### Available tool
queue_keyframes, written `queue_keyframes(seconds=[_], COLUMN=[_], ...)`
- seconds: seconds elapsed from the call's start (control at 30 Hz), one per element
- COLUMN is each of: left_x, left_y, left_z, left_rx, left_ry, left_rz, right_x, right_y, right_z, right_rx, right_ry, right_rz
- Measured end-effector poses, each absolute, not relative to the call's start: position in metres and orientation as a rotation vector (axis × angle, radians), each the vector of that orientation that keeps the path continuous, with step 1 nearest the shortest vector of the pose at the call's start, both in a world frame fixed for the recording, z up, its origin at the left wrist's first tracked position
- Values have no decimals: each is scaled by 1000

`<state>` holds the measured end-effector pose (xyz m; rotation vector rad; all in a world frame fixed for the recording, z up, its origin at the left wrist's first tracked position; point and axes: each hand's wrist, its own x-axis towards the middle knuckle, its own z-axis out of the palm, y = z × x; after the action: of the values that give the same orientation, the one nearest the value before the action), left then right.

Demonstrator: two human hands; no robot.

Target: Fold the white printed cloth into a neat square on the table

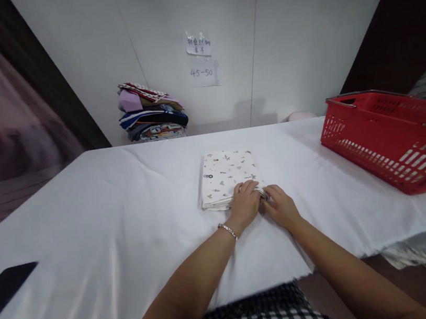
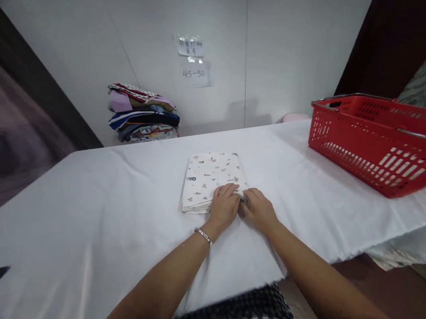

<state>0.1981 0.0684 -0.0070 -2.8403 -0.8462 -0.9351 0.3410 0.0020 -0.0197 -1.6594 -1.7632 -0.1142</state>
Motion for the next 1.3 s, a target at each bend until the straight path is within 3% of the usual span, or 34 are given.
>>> queue_keyframes(seconds=[0.7, 1.07, 1.3], left_x=[171, 163, 163], left_y=[65, 72, 76], left_z=[-6, -11, -12], left_rx=[-2702, -2713, -2722], left_ry=[-1061, -979, -986], left_rz=[-838, -788, -670], right_x=[349, 336, 328], right_y=[6, 10, 19], right_z=[-27, -20, -18], right_rx=[-1678, -1632, -1582], right_ry=[-1796, -1977, -2097], right_rz=[-152, -423, -434])
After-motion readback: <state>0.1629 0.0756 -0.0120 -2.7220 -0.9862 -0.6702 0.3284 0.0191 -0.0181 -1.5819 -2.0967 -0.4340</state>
